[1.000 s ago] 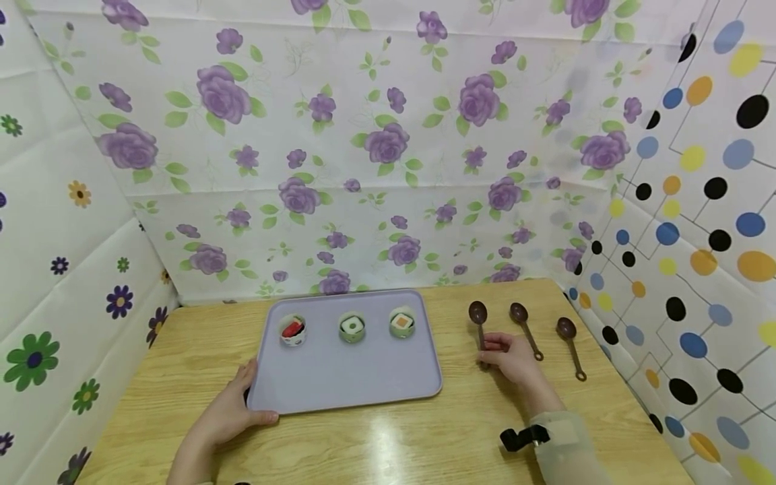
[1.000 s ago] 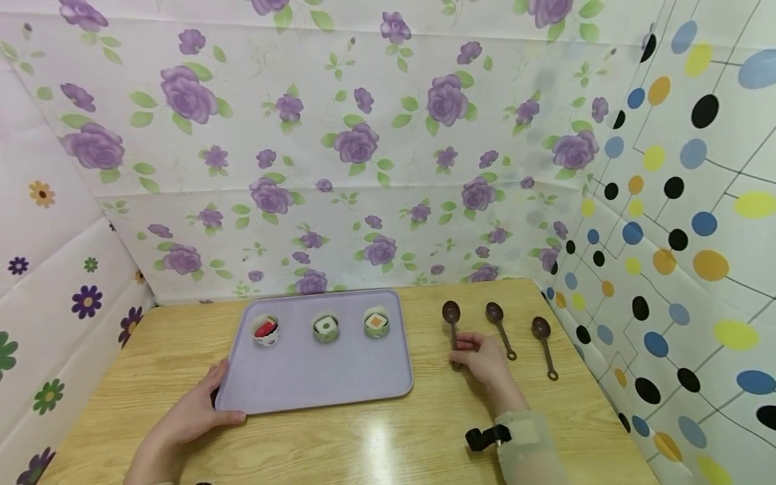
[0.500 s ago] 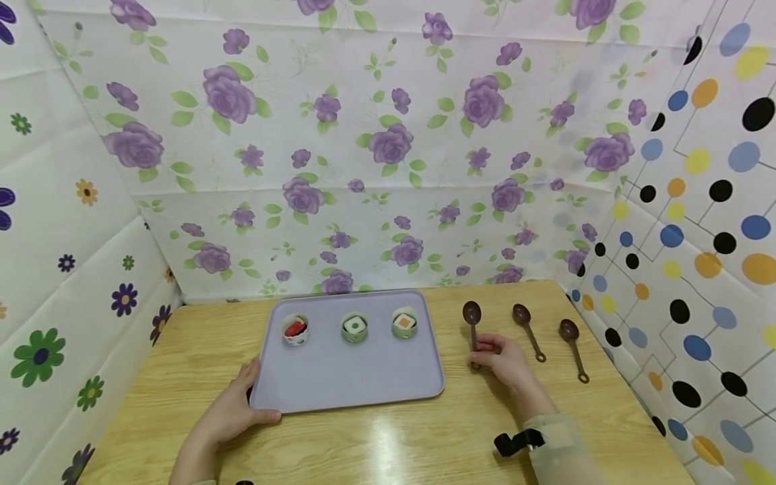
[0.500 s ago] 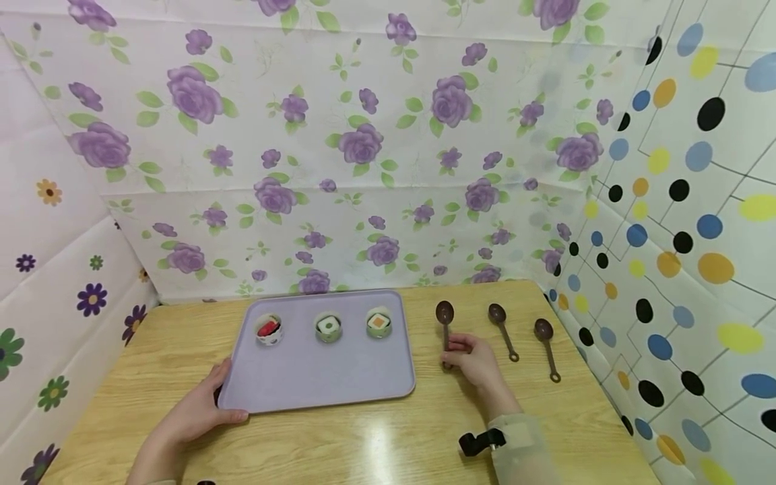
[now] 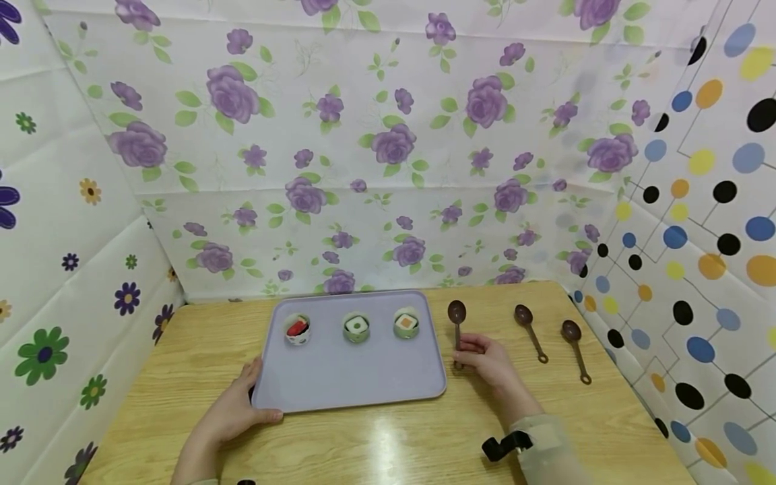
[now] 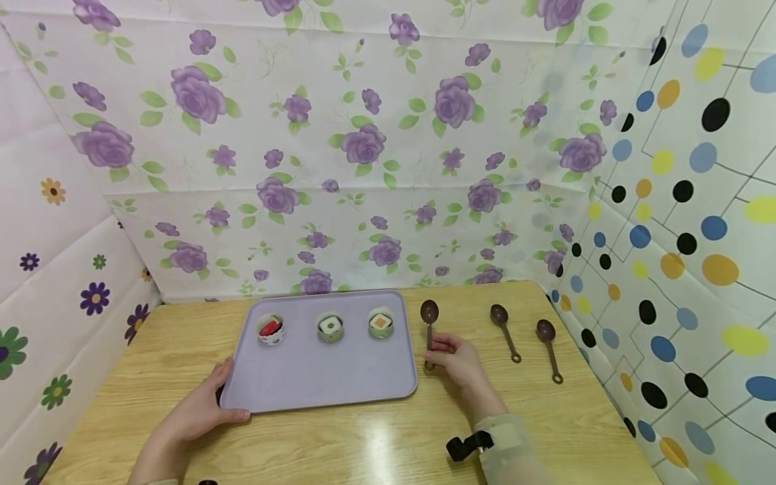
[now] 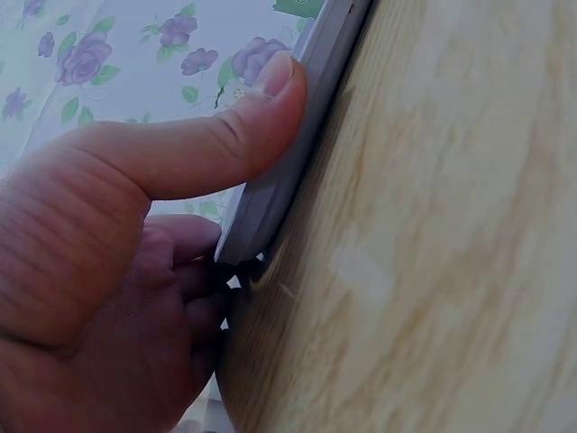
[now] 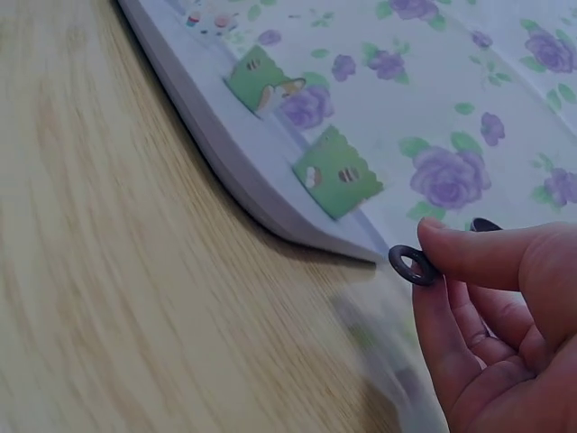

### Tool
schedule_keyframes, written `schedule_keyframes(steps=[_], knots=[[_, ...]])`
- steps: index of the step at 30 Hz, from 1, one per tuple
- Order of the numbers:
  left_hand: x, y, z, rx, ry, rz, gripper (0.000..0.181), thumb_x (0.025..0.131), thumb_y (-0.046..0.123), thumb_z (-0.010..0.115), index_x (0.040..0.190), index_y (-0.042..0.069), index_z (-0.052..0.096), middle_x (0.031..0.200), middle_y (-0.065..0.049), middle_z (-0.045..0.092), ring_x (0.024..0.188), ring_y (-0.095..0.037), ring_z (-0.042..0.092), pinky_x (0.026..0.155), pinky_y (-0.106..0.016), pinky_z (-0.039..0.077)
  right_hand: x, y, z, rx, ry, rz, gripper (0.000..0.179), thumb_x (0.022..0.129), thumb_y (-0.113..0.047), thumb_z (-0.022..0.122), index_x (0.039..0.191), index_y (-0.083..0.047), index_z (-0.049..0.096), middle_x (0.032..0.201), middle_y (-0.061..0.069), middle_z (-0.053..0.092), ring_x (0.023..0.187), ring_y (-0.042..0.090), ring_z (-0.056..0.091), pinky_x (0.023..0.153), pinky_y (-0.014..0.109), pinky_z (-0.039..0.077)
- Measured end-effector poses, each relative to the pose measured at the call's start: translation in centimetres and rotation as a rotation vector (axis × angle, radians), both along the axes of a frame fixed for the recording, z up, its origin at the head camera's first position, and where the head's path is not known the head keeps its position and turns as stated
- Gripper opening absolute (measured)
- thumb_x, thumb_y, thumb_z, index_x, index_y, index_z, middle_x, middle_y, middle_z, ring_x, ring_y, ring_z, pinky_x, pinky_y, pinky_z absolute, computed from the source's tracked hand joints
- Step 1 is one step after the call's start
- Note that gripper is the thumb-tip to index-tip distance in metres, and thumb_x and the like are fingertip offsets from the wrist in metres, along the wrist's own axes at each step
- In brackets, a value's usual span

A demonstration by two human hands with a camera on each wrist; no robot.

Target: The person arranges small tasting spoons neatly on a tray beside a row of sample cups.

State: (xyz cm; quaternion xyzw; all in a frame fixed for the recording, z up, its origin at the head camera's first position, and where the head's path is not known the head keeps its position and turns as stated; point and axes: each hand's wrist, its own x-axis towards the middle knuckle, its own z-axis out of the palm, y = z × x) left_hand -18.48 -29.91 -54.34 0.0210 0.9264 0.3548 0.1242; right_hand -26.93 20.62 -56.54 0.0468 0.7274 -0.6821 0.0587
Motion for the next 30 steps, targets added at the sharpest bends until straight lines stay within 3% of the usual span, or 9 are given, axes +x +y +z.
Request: schedule_keyframes(steps=[15,30], knots=[[-0.2,0.0,0.0,0.014,0.006,-0.010,0.134,0.070,0.055,0.085,0.158,-0.002,0.003,0.161,-0.031,0.004,0.146,-0.051,0.002,0.113,-0.068,0.011,0.7,-3.8,0.6,-0.046,-0.014,0.043,0.049,0.081,-0.003,0.081,0.126,0.004,0.062,0.112,0.018,0.066,0.089,0.016,0.066,0.073,0.029,0.057],[0.0,-0.1,-0.1,0.016,0.004,-0.003,0.135,0.068,0.054,0.086,0.157,-0.003,0.003,0.160,-0.032,0.003,0.145,-0.053,0.002,0.112,-0.069,0.011,0.5,-6.5,0.3,-0.082,0.014,0.045,0.046,0.079,0.000,0.081,0.122,0.004,0.064,0.107,0.016,0.066,0.094,0.020,0.064,0.076,0.029,0.057]])
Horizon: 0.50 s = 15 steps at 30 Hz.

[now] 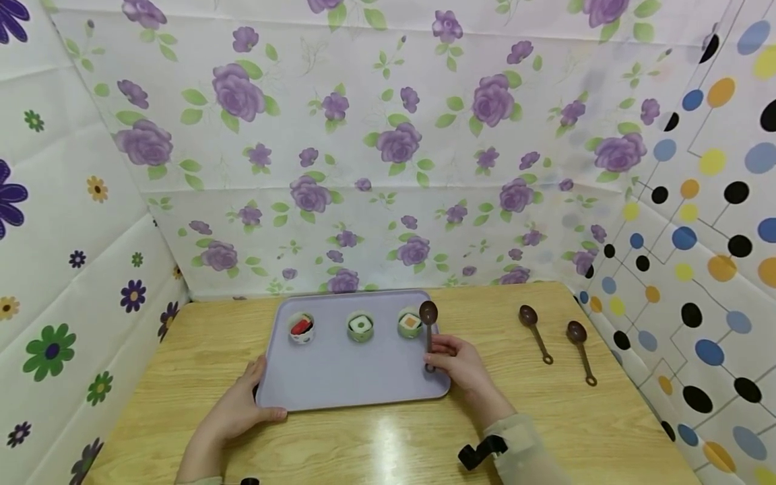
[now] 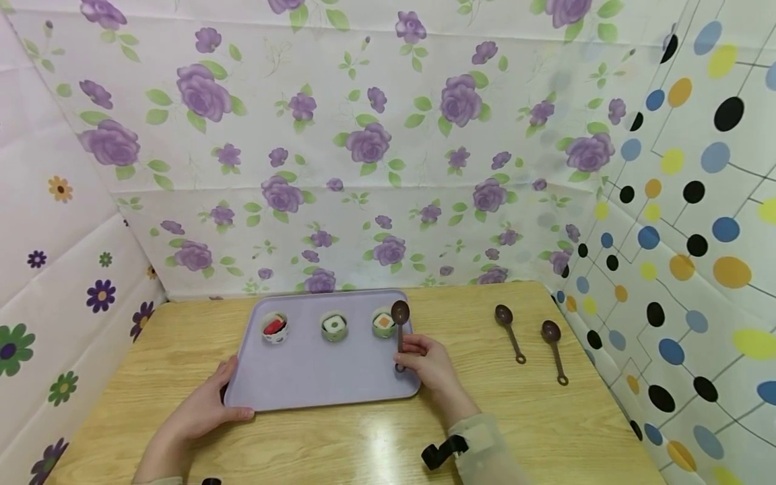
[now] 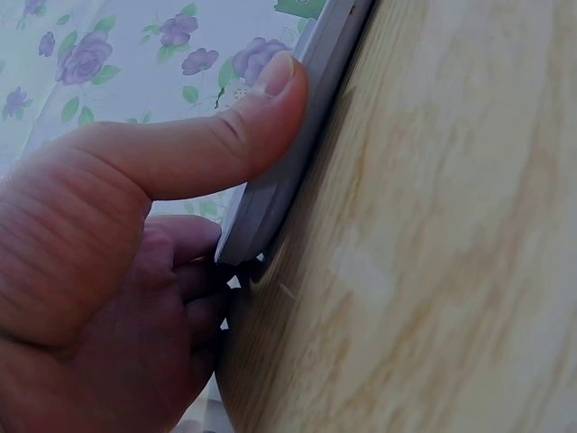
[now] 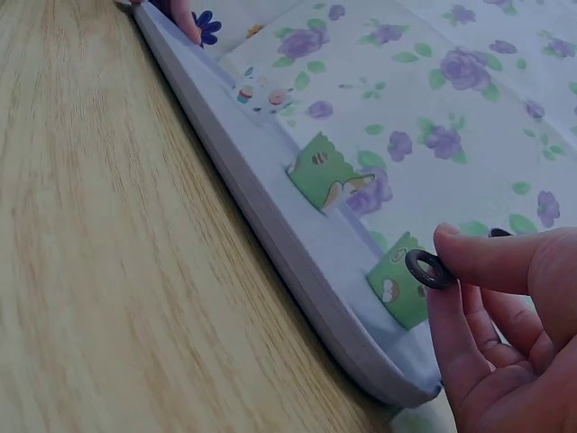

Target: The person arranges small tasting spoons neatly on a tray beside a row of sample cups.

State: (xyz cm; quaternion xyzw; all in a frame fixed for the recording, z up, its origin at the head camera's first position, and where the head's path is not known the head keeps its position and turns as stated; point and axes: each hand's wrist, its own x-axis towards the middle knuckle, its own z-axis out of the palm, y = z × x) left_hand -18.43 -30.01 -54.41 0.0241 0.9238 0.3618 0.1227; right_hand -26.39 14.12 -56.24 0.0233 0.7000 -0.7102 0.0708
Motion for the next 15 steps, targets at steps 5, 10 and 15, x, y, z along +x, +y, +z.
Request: schedule_keyframes(steps=[5,10,15], knots=[[-0.2,-0.1,-0.1,0.005,-0.003,0.002,0.135,0.069,0.054,0.086,0.158,-0.002,0.002,0.161,-0.032,0.003,0.146,-0.053,0.002,0.112,-0.069,0.011,0.2,-1.0,0.6,-0.018,0.001,0.034,0.045,0.080,0.002,0.080,0.122,0.006,0.064,0.107,0.016,0.067,0.092,0.017,0.064,0.075,0.028,0.057],[-0.1,-0.2,0.0,0.010,-0.005,0.003,0.134,0.069,0.054,0.086,0.158,-0.001,0.002,0.161,-0.031,0.002,0.146,-0.051,0.001,0.113,-0.068,0.010,0.4,-2.0,0.7,0.004,0.005,0.061,0.045,0.079,-0.001,0.081,0.121,0.005,0.064,0.106,0.014,0.067,0.094,0.017,0.063,0.077,0.027,0.056],[0.0,-0.2,0.1,0.021,-0.005,-0.002,0.133,0.070,0.053,0.086,0.158,0.000,0.001,0.162,-0.030,0.001,0.147,-0.050,0.000,0.113,-0.068,0.009,0.6,-2.8,0.2,0.042,0.029,0.081,0.045,0.079,-0.007,0.083,0.119,0.002,0.065,0.106,0.012,0.068,0.095,0.017,0.064,0.076,0.026,0.054]])
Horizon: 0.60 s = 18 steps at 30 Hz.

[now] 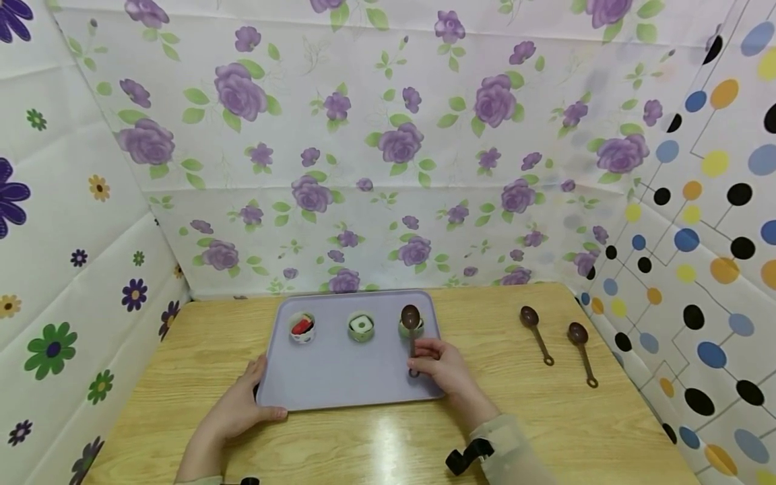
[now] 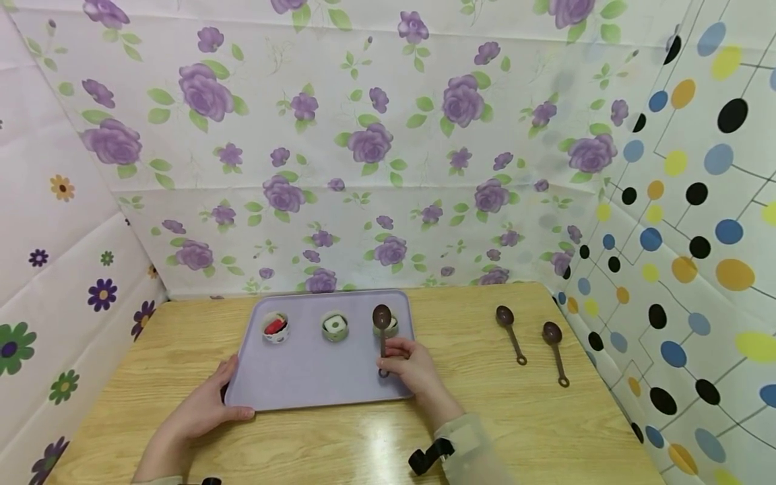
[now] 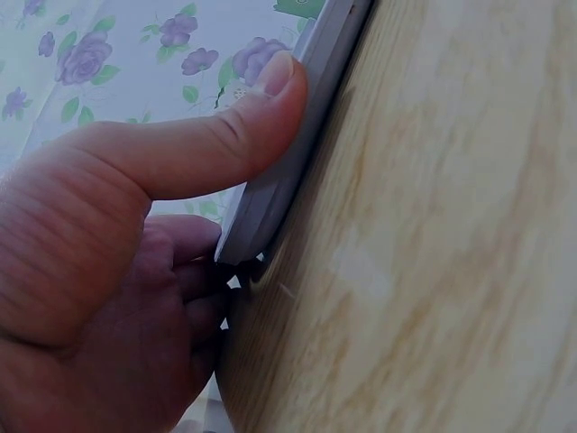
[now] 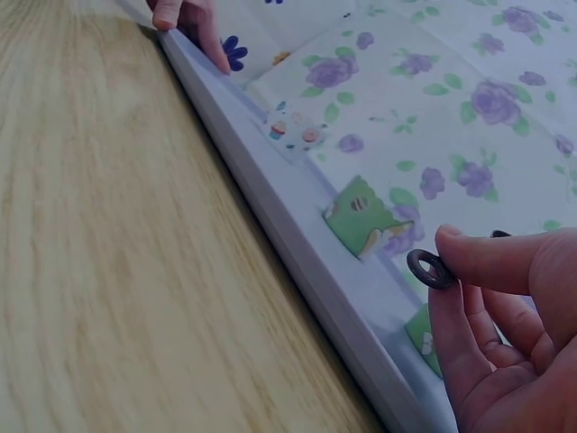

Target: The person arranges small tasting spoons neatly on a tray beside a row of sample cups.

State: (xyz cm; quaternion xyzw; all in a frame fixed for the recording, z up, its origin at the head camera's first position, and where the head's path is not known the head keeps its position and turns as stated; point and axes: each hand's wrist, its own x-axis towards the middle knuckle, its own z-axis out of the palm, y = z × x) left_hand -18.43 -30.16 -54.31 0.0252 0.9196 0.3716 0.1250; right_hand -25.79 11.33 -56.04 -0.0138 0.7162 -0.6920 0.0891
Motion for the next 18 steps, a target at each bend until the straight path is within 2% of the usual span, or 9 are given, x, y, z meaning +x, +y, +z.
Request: schedule_keyframes(steps=[7,11,18], knots=[[0.0,0.0,0.0,-0.004,0.005,-0.002,0.133,0.070,0.054,0.085,0.158,0.000,0.001,0.162,-0.029,0.001,0.147,-0.049,0.000,0.113,-0.067,0.009,0.4,-1.0,-0.1,-0.020,0.001,0.003,0.045,0.079,-0.003,0.082,0.119,0.005,0.065,0.109,0.017,0.068,0.095,0.017,0.064,0.074,0.024,0.053],[-0.1,0.0,-0.1,-0.003,0.001,0.002,0.134,0.070,0.053,0.086,0.158,0.000,0.001,0.162,-0.030,0.001,0.147,-0.049,0.000,0.113,-0.068,0.009,0.6,-1.6,0.1,-0.030,0.002,0.036,0.044,0.079,0.000,0.081,0.119,0.007,0.064,0.109,0.019,0.068,0.095,0.017,0.064,0.073,0.023,0.053],[0.1,0.0,0.0,0.003,0.002,0.001,0.133,0.070,0.052,0.086,0.158,0.000,0.000,0.161,-0.031,0.002,0.147,-0.050,0.000,0.113,-0.068,0.009,1.8,-2.9,2.4,-0.024,0.012,0.098,0.042,0.081,0.002,0.077,0.120,0.012,0.063,0.110,0.025,0.067,0.095,0.018,0.064,0.074,0.024,0.053]])
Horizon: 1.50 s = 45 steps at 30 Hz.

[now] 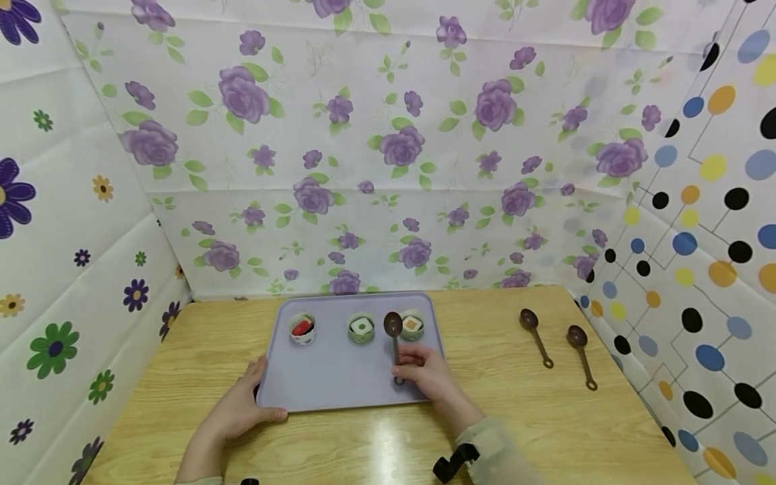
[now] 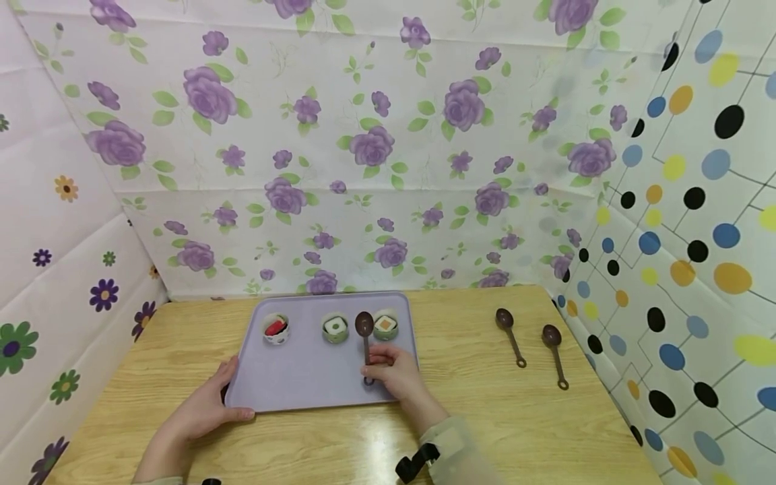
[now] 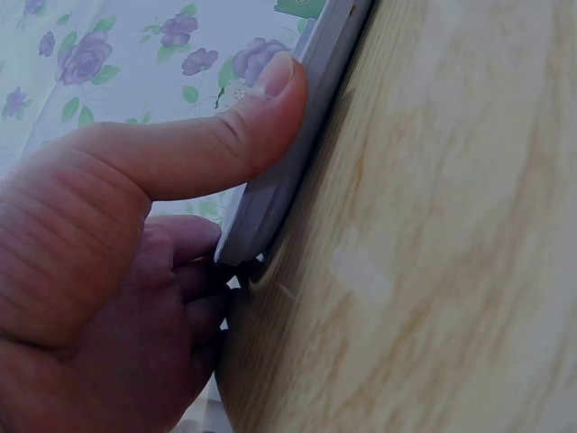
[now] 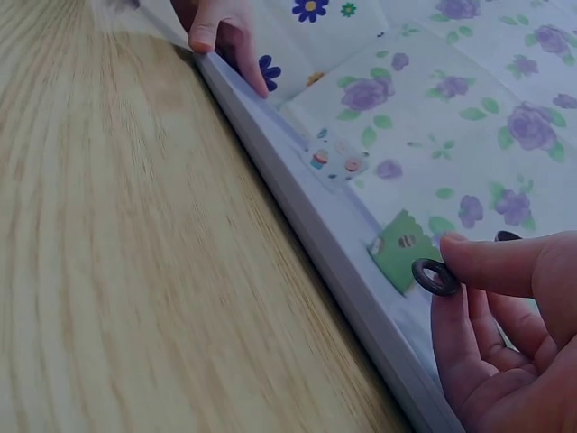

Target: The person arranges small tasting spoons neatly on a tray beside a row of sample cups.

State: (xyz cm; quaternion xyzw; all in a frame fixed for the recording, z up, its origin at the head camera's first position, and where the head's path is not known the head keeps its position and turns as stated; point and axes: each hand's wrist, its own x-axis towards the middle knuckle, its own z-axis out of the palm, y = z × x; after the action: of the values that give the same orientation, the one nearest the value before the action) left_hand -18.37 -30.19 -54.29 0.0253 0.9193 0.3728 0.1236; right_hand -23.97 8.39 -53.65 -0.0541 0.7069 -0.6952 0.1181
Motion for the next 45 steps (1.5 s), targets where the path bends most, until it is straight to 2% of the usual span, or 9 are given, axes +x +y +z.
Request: schedule_keyframes(steps=[3,11,21,25,31,35,42,45], knots=[[0.0,-0.1,0.0,0.002,0.000,-0.002,0.133,0.070,0.053,0.086,0.158,0.000,0.000,0.161,-0.030,0.001,0.147,-0.050,0.000,0.113,-0.068,0.009,0.2,-0.9,0.0,0.009,0.008,0.002,0.042,0.082,0.000,0.078,0.120,0.011,0.063,0.111,0.025,0.067,0.093,0.017,0.064,0.074,0.024,0.053],[-0.2,-0.1,-0.4,-0.013,0.015,0.004,0.134,0.069,0.054,0.086,0.158,-0.002,0.003,0.161,-0.032,0.003,0.146,-0.052,0.002,0.113,-0.068,0.011,-0.7,-3.9,-2.6,0.010,0.020,0.020,0.045,0.081,-0.004,0.081,0.122,0.003,0.065,0.110,0.018,0.068,0.091,0.014,0.066,0.074,0.024,0.054],[-0.1,0.0,-0.3,-0.027,0.027,0.001,0.135,0.068,0.052,0.088,0.157,-0.004,0.004,0.160,-0.033,0.004,0.144,-0.055,0.003,0.112,-0.070,0.011,-1.1,-7.9,-3.4,-0.026,0.047,0.020,0.042,0.079,0.004,0.079,0.119,0.005,0.066,0.106,0.019,0.067,0.086,0.014,0.067,0.072,0.025,0.056],[0.0,0.1,-0.3,-0.024,0.029,0.001,0.135,0.068,0.052,0.088,0.157,-0.005,0.004,0.160,-0.033,0.004,0.145,-0.054,0.003,0.112,-0.069,0.011,-1.0,-9.6,-2.8,-0.037,0.064,0.007,0.041,0.078,0.007,0.078,0.117,0.006,0.067,0.104,0.019,0.068,0.085,0.016,0.067,0.072,0.024,0.057],[-0.1,0.1,-0.2,-0.018,0.022,0.015,0.136,0.066,0.052,0.088,0.157,-0.005,0.005,0.160,-0.033,0.004,0.146,-0.052,0.002,0.113,-0.068,0.010,-0.2,-11.4,-0.4,-0.038,0.089,-0.027,0.037,0.078,0.012,0.076,0.113,0.012,0.065,0.102,0.027,0.066,0.083,0.022,0.068,0.072,0.027,0.057],[0.0,0.2,-0.2,-0.020,0.016,0.015,0.135,0.066,0.052,0.088,0.157,-0.005,0.005,0.159,-0.034,0.004,0.146,-0.052,0.002,0.113,-0.068,0.010,0.1,-12.3,0.6,-0.017,0.104,-0.070,0.034,0.078,0.011,0.075,0.111,0.012,0.066,0.101,0.027,0.066,0.083,0.022,0.067,0.071,0.025,0.057],[-0.1,0.2,-0.2,-0.029,0.012,0.014,0.135,0.066,0.052,0.088,0.157,-0.004,0.006,0.160,-0.033,0.004,0.146,-0.052,0.002,0.112,-0.068,0.011,-2.7,-14.4,-3.1,0.030,0.121,-0.137,0.032,0.076,0.003,0.082,0.106,-0.002,0.071,0.089,0.002,0.068,0.076,0.009,0.064,0.070,0.022,0.055],[0.0,0.2,-0.2,-0.027,0.013,0.014,0.134,0.066,0.051,0.088,0.157,-0.005,0.006,0.160,-0.033,0.004,0.146,-0.052,0.002,0.112,-0.068,0.011,-2.9,-14.9,-2.9,0.033,0.127,-0.162,0.032,0.076,0.004,0.081,0.105,-0.003,0.071,0.087,0.002,0.068,0.076,0.009,0.064,0.070,0.022,0.055]])
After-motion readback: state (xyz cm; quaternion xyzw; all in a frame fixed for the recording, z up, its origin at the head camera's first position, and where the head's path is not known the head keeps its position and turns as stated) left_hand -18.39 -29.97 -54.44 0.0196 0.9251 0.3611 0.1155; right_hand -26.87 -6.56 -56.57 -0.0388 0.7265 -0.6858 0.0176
